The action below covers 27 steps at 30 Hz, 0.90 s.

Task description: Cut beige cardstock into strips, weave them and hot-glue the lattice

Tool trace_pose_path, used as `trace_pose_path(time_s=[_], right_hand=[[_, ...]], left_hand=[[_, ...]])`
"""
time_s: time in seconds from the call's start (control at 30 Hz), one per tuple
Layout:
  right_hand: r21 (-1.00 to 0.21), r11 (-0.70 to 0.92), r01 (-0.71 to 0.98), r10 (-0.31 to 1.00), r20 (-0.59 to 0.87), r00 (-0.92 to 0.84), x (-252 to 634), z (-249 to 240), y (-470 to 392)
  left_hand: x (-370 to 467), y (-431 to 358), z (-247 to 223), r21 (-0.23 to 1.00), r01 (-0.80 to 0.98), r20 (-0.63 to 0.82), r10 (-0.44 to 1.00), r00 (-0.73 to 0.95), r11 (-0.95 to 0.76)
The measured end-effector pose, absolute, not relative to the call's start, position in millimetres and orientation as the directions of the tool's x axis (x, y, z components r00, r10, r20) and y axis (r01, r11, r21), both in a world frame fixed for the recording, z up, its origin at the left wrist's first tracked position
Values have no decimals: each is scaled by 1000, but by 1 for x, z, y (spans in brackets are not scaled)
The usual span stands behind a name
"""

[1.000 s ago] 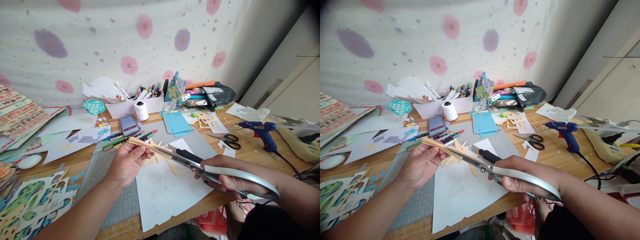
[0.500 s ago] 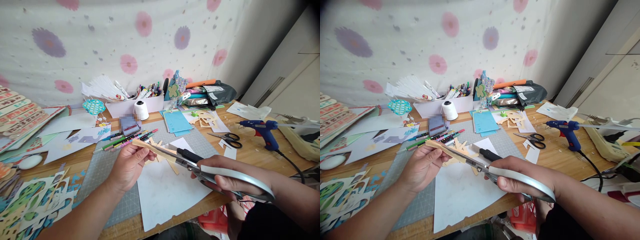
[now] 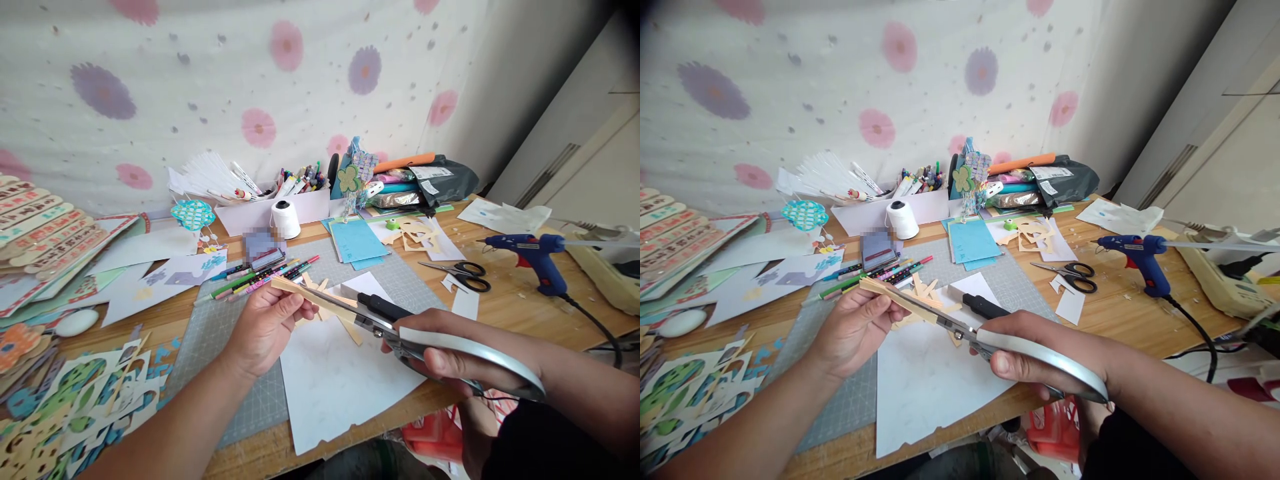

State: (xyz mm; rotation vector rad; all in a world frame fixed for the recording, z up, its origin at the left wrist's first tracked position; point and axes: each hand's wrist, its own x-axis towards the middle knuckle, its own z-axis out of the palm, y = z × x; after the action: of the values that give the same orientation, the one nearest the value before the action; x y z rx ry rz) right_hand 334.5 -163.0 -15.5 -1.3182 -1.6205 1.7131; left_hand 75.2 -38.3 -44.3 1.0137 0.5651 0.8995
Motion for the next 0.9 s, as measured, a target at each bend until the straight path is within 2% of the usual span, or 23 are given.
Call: trace_pose_path(time_s=[0.23, 0.53, 0.73, 0.9], right_hand=[[-933, -139, 333, 806, -302, -509, 331, -10, -155], [-911, -255, 324, 869, -363, -337, 328, -16, -169], [-900, -275, 337, 860, -387, -333, 327, -17, -169], [-910, -316, 270, 852, -397, -342, 328, -23, -166]], left_hand=[[75, -33, -48, 901, -366, -14, 856, 516, 235], [74, -33, -46, 904, -380, 37, 850, 526, 195], [74, -34, -46, 906, -378, 57, 832, 551, 188], [72, -33, -50, 900, -383, 50, 824, 565, 207]])
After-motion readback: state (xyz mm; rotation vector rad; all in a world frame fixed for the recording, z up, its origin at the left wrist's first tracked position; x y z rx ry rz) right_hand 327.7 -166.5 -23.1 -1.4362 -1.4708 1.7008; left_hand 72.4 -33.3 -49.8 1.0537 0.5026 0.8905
